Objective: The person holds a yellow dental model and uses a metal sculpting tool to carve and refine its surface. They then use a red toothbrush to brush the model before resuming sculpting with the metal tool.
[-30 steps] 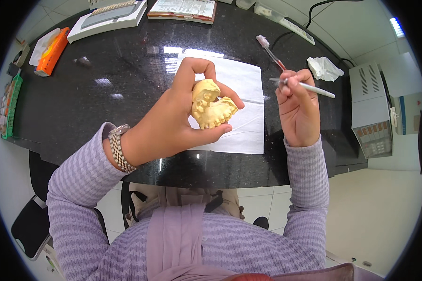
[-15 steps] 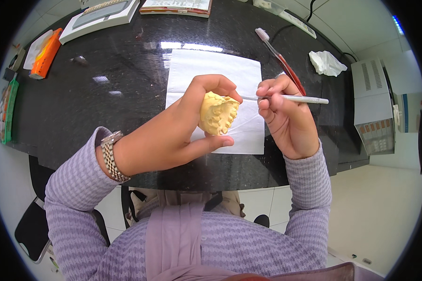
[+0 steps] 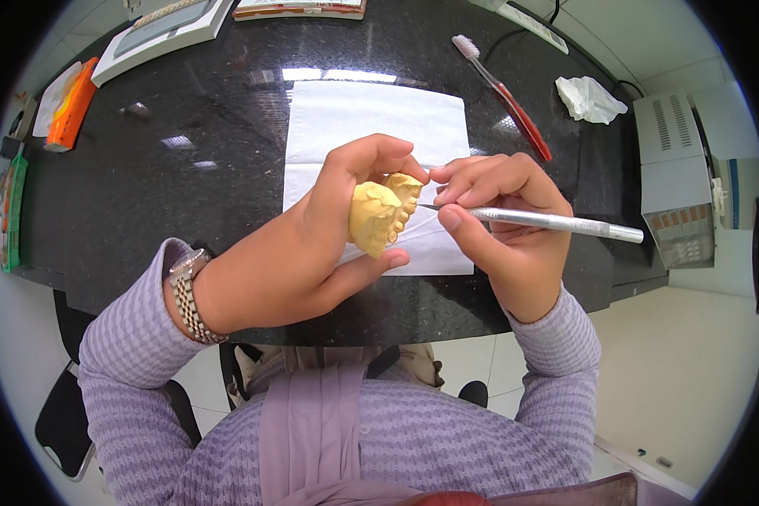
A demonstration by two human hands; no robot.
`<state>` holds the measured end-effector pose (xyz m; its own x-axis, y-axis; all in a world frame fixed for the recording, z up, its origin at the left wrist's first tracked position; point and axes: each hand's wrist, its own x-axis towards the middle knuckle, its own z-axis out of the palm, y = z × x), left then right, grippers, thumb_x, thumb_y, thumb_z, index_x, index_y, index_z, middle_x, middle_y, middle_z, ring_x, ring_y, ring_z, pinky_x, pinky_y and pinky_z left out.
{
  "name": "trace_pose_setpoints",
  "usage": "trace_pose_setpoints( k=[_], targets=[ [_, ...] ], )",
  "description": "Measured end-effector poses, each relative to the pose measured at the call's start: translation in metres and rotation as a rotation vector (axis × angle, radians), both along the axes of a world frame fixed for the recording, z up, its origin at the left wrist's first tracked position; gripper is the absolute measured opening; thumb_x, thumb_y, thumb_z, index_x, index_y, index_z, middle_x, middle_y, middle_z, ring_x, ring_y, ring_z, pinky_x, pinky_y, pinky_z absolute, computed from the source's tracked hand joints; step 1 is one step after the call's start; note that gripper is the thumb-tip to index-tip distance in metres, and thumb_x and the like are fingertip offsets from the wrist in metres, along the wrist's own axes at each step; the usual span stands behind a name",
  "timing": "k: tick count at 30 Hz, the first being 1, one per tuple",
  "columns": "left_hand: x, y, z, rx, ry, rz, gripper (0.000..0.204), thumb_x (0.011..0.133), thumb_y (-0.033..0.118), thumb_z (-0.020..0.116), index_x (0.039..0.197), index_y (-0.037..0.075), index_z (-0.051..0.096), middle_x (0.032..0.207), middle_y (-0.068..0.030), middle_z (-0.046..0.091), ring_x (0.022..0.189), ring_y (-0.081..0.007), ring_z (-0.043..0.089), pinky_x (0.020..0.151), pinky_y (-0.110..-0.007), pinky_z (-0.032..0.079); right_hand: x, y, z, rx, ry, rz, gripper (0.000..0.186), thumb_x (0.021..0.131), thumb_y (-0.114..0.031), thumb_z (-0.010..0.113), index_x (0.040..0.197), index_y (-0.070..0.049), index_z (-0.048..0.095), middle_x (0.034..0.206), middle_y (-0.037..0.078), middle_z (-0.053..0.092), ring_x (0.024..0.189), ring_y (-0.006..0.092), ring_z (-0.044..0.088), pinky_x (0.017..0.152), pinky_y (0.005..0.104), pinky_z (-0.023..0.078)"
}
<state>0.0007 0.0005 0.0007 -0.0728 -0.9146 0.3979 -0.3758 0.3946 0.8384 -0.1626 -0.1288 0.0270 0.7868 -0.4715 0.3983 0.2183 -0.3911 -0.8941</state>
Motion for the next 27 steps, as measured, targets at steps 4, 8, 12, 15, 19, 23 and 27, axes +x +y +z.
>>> trace_pose_setpoints(
  k=[4, 8, 12, 15, 19, 23, 27],
  targets=[
    [-0.003, 0.003, 0.002, 0.054, 0.051, 0.017, 0.077, 0.082, 0.004, 0.065, 0.139, 0.005, 0.014, 0.126, -0.0170, 0.043, 0.121, -0.0260, 0.045, 0.101, -0.038, 0.037, 0.000, 0.002, -0.002, 0.008, 0.008, -0.009, 0.018, 0.075, 0.007, 0.067, 0.085, 0.000, 0.054, 0.086, 0.011, 0.063, 0.093, 0.0224, 0.064, 0.081, 0.0321, 0.051],
    [-0.002, 0.006, 0.009, 0.103, 0.051, 0.049, 0.078, 0.079, 0.008, 0.070, 0.138, 0.005, 0.019, 0.126, -0.0157, 0.044, 0.116, -0.0237, 0.048, 0.097, -0.036, 0.041, 0.000, 0.010, -0.001, 0.167, -0.049, -0.044, 0.021, 0.077, 0.007, 0.065, 0.090, 0.001, 0.049, 0.086, 0.013, 0.064, 0.094, 0.0239, 0.065, 0.079, 0.0322, 0.053],
    [-0.005, 0.009, 0.010, 0.141, 0.030, 0.122, 0.077, 0.074, 0.012, 0.077, 0.134, 0.002, 0.030, 0.123, -0.0139, 0.046, 0.112, -0.0198, 0.051, 0.089, -0.031, 0.046, -0.001, 0.012, 0.001, 0.140, -0.034, -0.029, 0.021, 0.078, 0.008, 0.064, 0.090, 0.002, 0.047, 0.084, 0.014, 0.064, 0.092, 0.0255, 0.065, 0.080, 0.0335, 0.055],
    [-0.007, 0.010, 0.010, 0.173, 0.041, 0.141, 0.073, 0.071, 0.013, 0.079, 0.129, 0.002, 0.036, 0.118, -0.0116, 0.050, 0.106, -0.0175, 0.055, 0.086, -0.029, 0.048, -0.001, 0.014, -0.001, 0.118, -0.040, -0.011, 0.020, 0.078, 0.008, 0.064, 0.088, 0.002, 0.048, 0.083, 0.014, 0.064, 0.093, 0.0260, 0.065, 0.082, 0.0344, 0.055],
    [-0.006, 0.009, 0.011, 0.232, 0.137, 0.139, 0.066, 0.071, 0.011, 0.080, 0.123, 0.001, 0.040, 0.111, -0.0090, 0.054, 0.098, -0.0142, 0.057, 0.084, -0.027, 0.048, 0.000, 0.012, -0.005, 0.030, -0.038, 0.026, 0.019, 0.077, 0.008, 0.065, 0.086, 0.002, 0.049, 0.084, 0.014, 0.063, 0.094, 0.0264, 0.065, 0.082, 0.0341, 0.055],
    [-0.008, 0.009, 0.006, 0.249, 0.286, 0.126, 0.062, 0.071, 0.009, 0.079, 0.119, 0.001, 0.042, 0.108, -0.0081, 0.056, 0.097, -0.0111, 0.057, 0.082, -0.025, 0.048, 0.000, 0.017, 0.001, 0.002, 0.061, 0.020, 0.023, 0.078, 0.011, 0.061, 0.086, -0.002, 0.044, 0.082, 0.016, 0.063, 0.094, 0.0333, 0.064, 0.085, 0.0410, 0.052],
    [-0.009, 0.009, 0.009, 0.304, 0.238, 0.148, 0.056, 0.072, 0.007, 0.078, 0.116, 0.002, 0.043, 0.104, -0.0065, 0.056, 0.094, -0.0101, 0.057, 0.079, -0.023, 0.048, 0.001, 0.017, 0.000, 0.010, 0.056, 0.010, 0.022, 0.078, 0.011, 0.061, 0.086, -0.001, 0.044, 0.083, 0.016, 0.063, 0.094, 0.0339, 0.064, 0.085, 0.0414, 0.052]
  ],
)
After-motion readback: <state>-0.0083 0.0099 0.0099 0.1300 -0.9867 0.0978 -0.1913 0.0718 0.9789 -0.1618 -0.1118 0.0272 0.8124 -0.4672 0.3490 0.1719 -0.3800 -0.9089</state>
